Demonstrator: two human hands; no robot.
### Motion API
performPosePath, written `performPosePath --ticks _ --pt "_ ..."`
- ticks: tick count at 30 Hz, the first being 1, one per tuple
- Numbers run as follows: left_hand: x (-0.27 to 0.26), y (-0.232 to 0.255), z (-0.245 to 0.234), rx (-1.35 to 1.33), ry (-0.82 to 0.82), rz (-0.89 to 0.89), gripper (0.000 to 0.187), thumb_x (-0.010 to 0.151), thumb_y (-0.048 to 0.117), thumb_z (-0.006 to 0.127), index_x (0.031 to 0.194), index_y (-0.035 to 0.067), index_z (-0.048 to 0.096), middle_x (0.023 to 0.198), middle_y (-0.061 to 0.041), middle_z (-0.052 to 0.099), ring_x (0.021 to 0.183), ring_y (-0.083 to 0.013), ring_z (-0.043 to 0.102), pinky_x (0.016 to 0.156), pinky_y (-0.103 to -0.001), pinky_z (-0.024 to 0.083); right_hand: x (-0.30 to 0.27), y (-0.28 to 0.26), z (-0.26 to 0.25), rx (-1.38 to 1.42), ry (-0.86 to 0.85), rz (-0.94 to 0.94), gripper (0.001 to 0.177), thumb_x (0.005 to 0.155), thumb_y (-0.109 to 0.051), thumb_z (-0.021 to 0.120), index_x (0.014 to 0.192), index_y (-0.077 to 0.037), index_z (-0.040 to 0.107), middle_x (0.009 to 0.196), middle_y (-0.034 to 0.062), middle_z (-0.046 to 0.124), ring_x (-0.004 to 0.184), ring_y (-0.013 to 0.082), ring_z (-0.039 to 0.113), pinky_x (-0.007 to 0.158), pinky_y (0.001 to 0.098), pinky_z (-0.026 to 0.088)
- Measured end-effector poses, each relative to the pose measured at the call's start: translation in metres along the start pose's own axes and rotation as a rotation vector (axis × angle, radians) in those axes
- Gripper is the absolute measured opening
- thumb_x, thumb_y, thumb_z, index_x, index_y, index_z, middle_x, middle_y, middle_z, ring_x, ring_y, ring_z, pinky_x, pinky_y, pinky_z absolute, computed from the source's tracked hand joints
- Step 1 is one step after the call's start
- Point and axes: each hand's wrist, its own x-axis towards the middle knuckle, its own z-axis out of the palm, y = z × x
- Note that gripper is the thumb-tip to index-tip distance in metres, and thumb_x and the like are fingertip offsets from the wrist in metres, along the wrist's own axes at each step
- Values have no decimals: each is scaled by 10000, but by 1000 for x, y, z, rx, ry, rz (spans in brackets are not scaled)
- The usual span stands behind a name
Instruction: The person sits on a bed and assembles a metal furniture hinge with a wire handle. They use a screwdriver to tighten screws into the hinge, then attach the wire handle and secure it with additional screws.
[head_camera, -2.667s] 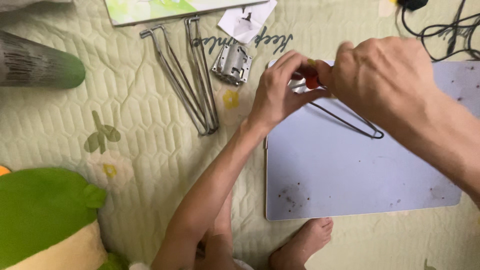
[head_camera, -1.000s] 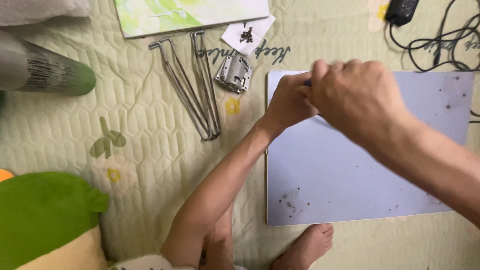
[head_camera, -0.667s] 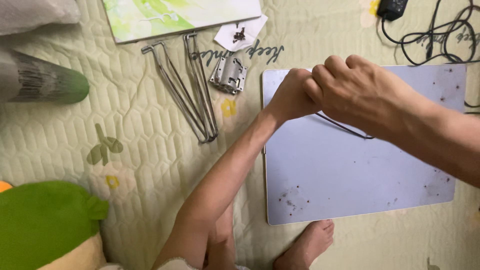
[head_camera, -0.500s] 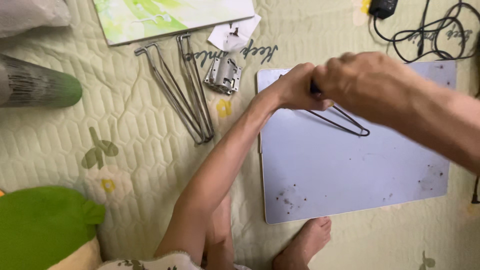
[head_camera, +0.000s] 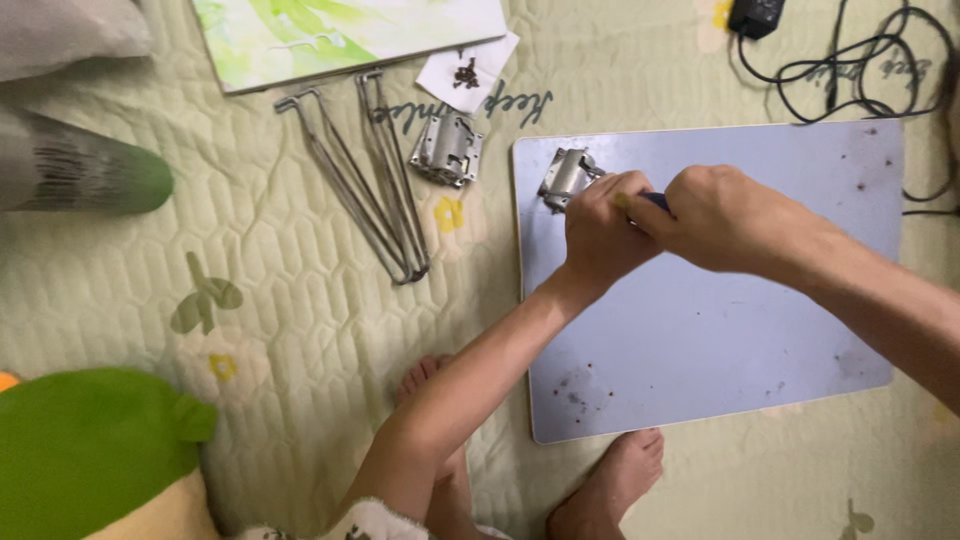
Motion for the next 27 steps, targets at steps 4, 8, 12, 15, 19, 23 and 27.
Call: performPosePath --ticks 4,8,12,15,19,23,27 --pt "7 -19 -6 -130 -148 50 305 656 232 821 633 88 553 564 -103 595 501 -298 605 480 -397 479 20 1 -23 647 -326 645 731 1130 -463 440 658 58 640 521 192 551 478 334 584 449 476 490" --pt "29 -43 2 -30 -325 126 241 683 176 797 607 69 595 596 -142 625 551 -331 637 526 -404 520 7 3 -25 -256 277 103 510 1130 -289 469 744 6 625 561 99 543 479 234 536 406 372 447" --pt "50 -63 7 -164 -563 187 132 720 85 757 791 16 670 714 -166 698 659 -333 671 573 -404 543 1 -15 -13 -302 143 263 423 1086 -375 488 975 8 631 692 103 645 546 185 621 381 294 546" --pt "65 -69 8 -232 -737 103 139 689 92 768 735 16 662 670 -133 699 618 -216 685 554 -363 545 -2 -3 -22 -615 381 -89 354 973 -313 550 1153 -13 607 933 79 679 793 151 674 634 265 582" --pt "83 -73 2 -290 -1083 -148 222 724 71 802 691 -14 599 606 -76 589 597 -141 502 558 -371 450 -2 29 -39 -739 284 -283 331 944 -234 604 1197 -21 585 920 23 649 860 136 659 738 268 588" --pt "98 -72 -1 -423 -1125 -120 266 718 107 836 743 12 589 655 -19 542 622 -116 493 574 -327 437 7 44 -37 -619 162 -233 263 1014 -267 575 1162 -51 548 791 8 641 779 141 685 702 265 599" --pt "66 -47 -14 -366 -716 -12 299 709 233 900 826 73 676 676 1 634 601 -103 584 564 -293 490 6 47 -31 -475 89 -272 218 1023 -246 546 1009 -33 590 617 7 609 569 139 673 478 264 561"
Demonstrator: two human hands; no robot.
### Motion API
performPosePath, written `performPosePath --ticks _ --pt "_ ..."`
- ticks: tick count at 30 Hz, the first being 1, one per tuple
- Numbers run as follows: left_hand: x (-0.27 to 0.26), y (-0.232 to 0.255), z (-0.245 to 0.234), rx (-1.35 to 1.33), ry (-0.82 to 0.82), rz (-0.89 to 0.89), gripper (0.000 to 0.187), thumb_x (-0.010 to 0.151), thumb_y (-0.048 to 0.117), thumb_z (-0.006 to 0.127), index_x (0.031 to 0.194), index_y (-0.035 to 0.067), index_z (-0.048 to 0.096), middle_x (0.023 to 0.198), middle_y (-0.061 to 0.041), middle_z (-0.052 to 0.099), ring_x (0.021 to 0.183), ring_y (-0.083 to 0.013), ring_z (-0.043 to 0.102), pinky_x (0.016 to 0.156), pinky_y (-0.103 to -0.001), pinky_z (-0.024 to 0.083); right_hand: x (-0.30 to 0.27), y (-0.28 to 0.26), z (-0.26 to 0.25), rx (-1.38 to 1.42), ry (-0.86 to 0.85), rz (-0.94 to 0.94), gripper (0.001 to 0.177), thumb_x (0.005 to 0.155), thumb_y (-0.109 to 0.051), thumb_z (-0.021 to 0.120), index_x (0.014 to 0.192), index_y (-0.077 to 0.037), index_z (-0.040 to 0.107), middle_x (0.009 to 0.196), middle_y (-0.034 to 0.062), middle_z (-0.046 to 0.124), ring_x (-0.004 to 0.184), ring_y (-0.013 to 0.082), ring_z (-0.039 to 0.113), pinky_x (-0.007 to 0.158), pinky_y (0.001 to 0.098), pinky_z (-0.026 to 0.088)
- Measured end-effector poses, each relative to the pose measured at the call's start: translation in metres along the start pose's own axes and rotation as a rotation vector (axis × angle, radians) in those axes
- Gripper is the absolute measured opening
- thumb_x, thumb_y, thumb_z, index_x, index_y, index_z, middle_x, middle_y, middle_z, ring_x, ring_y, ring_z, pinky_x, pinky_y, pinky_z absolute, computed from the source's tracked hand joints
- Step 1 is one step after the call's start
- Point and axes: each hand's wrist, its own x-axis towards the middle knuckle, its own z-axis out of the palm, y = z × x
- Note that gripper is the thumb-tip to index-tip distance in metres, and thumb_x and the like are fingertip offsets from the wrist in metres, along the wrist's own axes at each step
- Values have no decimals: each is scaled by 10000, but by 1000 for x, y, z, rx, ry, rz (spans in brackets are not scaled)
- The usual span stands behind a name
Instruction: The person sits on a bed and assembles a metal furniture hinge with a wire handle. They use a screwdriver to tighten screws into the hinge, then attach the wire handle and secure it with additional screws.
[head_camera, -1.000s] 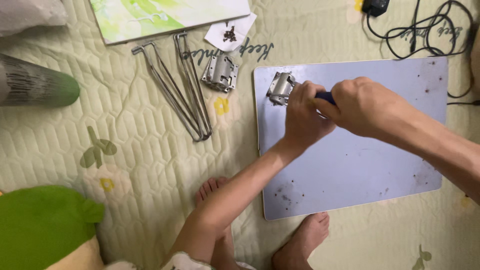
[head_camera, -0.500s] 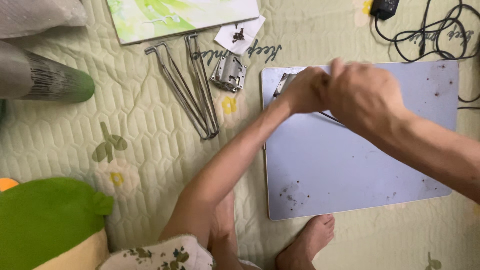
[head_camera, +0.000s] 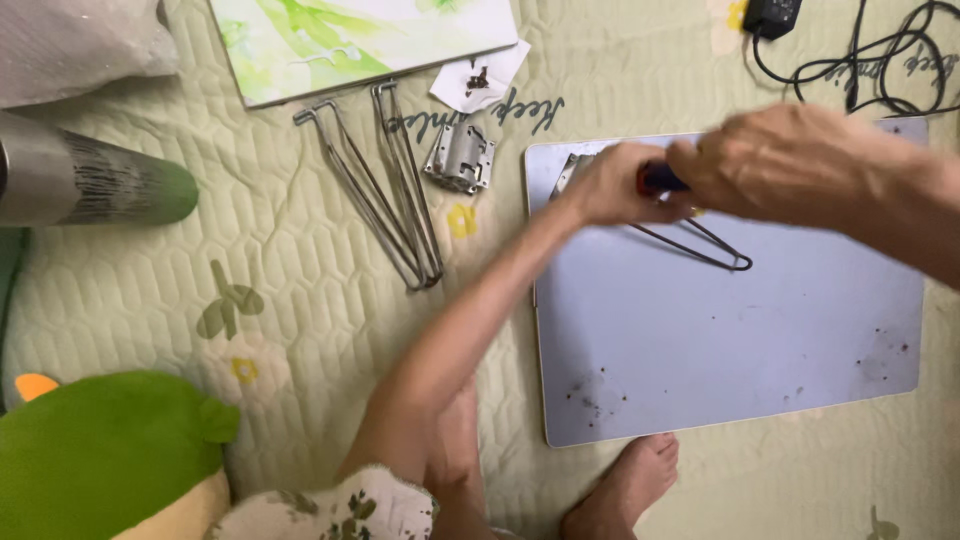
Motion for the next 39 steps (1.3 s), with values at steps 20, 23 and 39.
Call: performPosePath --ticks 20,23,39 --pt "-55 29 49 207 843 40 461 751 54 764 1117 23 485 1052 -140 545 957 -319 583 844 -412 499 23 -46 -37 -318 190 72 288 889 -271 653 1069 -49 627 806 -1 608 712 119 593 557 265 420" --pt "-75 30 64 289 1061 -149 585 762 49 784 1242 -15 457 1154 -156 514 1039 -316 565 916 -422 503 35 -39 -35 -537 62 -120 198 959 -267 636 891 -85 593 735 -47 513 687 106 488 584 299 316" --pt "-102 -56 137 -558 747 -694 417 963 197 699 1264 -18 507 1052 -100 678 860 -129 681 735 -267 548 75 -20 -46 348 -310 241 132 938 -261 643 874 -201 742 891 19 771 869 247 766 688 386 614"
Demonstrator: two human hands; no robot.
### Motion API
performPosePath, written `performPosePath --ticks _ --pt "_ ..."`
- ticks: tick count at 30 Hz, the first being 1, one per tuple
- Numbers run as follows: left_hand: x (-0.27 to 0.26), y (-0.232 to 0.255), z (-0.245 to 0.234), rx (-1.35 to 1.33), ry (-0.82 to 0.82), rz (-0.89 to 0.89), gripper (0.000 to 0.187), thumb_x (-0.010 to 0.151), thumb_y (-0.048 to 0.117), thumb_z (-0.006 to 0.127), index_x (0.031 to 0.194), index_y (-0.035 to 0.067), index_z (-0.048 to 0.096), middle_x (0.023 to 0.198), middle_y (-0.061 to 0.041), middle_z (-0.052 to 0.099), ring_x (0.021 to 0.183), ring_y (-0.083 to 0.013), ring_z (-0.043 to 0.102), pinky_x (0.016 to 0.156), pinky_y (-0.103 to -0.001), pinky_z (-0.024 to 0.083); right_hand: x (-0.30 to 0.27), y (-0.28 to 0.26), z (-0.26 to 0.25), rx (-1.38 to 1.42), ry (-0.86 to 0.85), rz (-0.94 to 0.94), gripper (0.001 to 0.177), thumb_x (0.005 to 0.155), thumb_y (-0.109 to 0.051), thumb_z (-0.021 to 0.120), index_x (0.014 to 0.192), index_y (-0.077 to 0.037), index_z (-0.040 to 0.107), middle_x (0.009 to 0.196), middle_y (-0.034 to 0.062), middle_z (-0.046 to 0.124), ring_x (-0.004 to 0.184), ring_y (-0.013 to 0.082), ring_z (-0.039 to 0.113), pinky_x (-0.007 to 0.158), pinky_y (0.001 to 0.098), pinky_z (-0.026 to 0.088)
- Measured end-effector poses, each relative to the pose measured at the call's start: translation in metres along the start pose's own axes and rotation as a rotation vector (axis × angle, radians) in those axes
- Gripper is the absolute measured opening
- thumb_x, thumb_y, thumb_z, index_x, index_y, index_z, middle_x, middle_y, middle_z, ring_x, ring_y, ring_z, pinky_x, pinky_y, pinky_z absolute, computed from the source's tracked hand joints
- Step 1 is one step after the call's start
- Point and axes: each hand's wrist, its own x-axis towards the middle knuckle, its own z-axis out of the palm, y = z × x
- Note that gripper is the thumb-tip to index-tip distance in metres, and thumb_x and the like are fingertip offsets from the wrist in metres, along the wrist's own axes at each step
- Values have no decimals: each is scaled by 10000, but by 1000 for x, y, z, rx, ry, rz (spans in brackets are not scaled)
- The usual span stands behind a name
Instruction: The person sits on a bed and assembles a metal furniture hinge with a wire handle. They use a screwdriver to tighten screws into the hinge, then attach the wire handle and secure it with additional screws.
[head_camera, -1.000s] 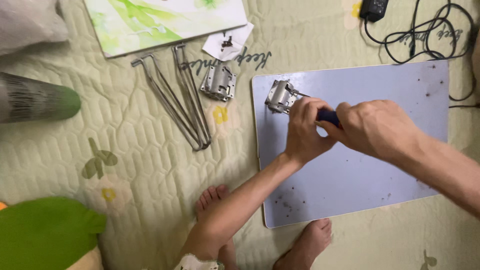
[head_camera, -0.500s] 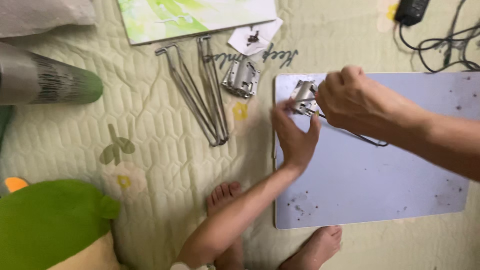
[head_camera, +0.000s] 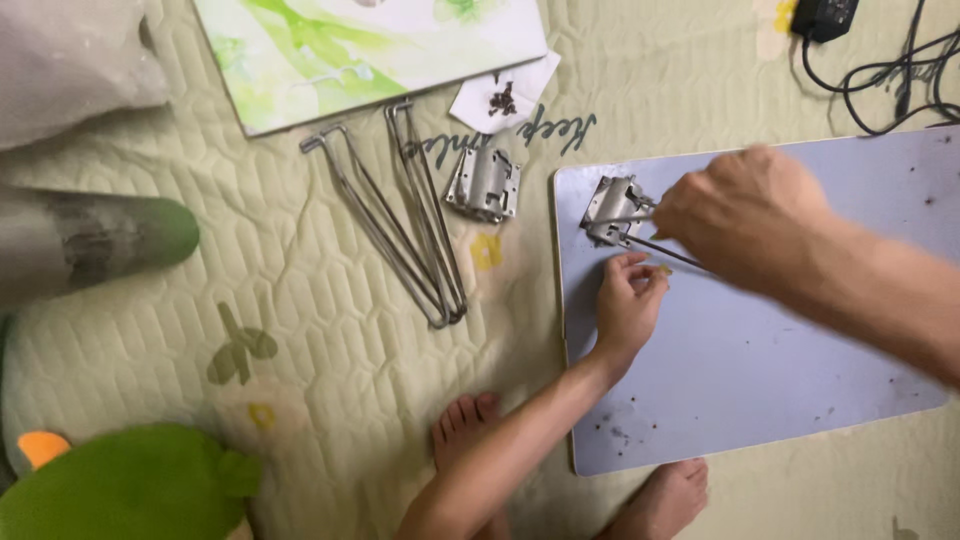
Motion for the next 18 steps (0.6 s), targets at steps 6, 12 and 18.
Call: performPosePath --ticks 6,12,18 --pt "0 4 -1 39 3 -88 458 964 188 724 1293 -24 486 1133 -114 673 916 -127 674 803 -270 559 18 -21 -2 439 -114 405 150 888 -238 732 941 -104 776 985 154 758 921 343 759 732 439 611" --pt "2 12 -12 -42 -36 -186 457 987 204 662 1327 -33 468 1113 -189 717 964 -186 717 774 -280 550 18 -15 -1 380 131 126 568 681 -265 857 1097 39 617 1020 192 648 855 336 744 671 397 631" --pt "4 24 -18 472 -38 -10 462 1010 181 748 1331 -33 495 1183 -235 685 1042 -285 648 823 -367 492 -14 -30 14 -494 270 -380 160 880 -161 699 945 -22 654 783 15 593 730 150 651 585 301 496"
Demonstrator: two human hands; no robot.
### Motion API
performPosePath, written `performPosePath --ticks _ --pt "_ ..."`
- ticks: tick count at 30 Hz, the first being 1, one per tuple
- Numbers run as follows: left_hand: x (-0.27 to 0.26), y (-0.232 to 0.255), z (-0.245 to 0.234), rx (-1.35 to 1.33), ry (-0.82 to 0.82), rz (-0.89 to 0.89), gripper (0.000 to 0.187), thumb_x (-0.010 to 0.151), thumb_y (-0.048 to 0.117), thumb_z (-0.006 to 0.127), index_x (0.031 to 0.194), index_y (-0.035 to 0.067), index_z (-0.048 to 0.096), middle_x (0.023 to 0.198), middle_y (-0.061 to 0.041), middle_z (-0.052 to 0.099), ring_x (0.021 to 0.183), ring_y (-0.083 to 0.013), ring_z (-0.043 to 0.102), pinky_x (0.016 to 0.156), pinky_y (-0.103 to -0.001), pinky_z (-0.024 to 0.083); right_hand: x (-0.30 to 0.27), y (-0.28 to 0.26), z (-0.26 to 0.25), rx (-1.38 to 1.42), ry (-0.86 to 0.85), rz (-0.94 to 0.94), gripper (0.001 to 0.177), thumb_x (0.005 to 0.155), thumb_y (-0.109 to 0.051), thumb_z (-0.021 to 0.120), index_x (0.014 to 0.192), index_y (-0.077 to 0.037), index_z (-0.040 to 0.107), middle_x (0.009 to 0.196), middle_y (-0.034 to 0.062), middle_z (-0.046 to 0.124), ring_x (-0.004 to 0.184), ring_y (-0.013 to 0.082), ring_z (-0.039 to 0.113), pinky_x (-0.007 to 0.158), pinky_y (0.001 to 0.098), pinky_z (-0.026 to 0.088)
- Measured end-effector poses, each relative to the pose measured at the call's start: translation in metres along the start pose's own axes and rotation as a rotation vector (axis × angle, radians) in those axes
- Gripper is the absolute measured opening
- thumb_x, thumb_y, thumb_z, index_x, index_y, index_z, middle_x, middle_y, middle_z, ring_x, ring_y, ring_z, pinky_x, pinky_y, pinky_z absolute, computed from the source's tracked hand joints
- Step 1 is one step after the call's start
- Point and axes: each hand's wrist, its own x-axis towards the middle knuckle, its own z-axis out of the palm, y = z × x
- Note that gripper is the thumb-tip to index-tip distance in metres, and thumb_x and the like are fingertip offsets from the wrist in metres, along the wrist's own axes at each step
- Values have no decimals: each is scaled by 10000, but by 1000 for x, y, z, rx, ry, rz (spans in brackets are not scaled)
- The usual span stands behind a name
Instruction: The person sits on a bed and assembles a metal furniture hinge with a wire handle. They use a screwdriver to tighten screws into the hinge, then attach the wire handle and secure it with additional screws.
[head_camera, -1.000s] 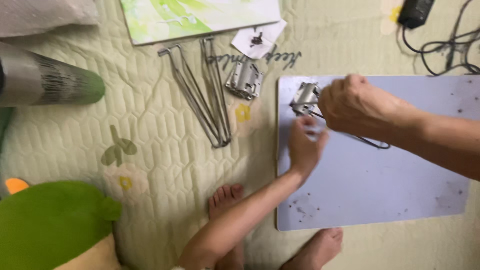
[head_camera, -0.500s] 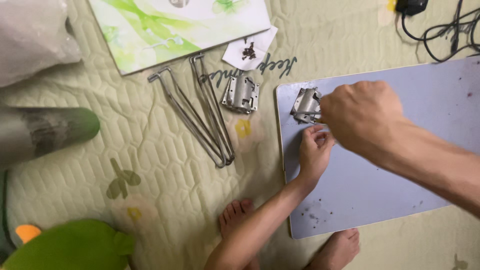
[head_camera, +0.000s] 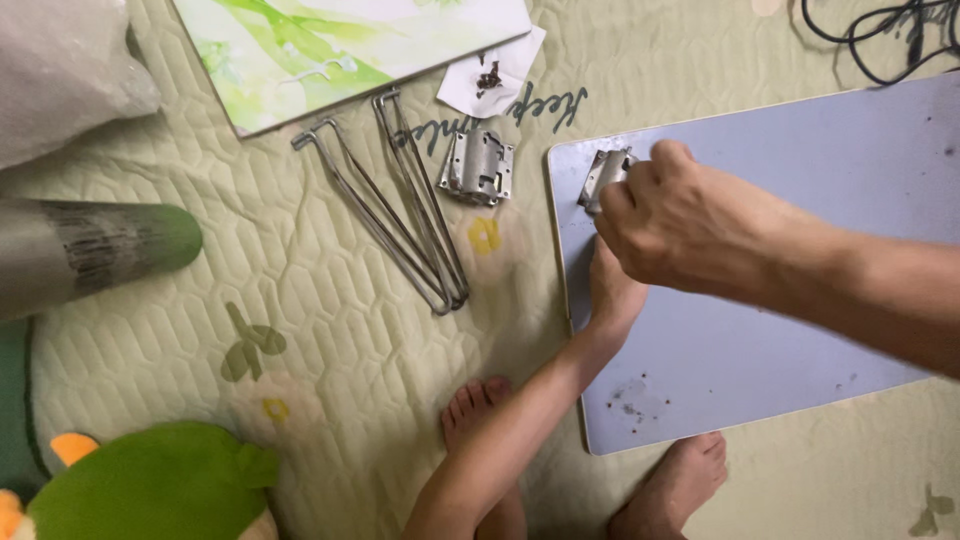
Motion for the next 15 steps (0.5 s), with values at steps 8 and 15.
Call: performPosePath --ticks 8,15 --pt "-1 -3 6 -591 -44 -188 531 948 238 672 1351 -16 438 1211 -176 684 1018 -201 708 820 -318 541 11 24 2 203 -165 188 138 899 -209 669 979 -97 653 803 38 732 757 205 739 558 310 563" --pt "6 -2 10 -519 -23 -264 497 941 176 680 1346 -15 464 1154 -130 689 987 -188 700 810 -336 547 41 30 -19 778 -431 781 248 825 -216 784 1034 -95 725 1060 149 759 946 339 739 707 423 608"
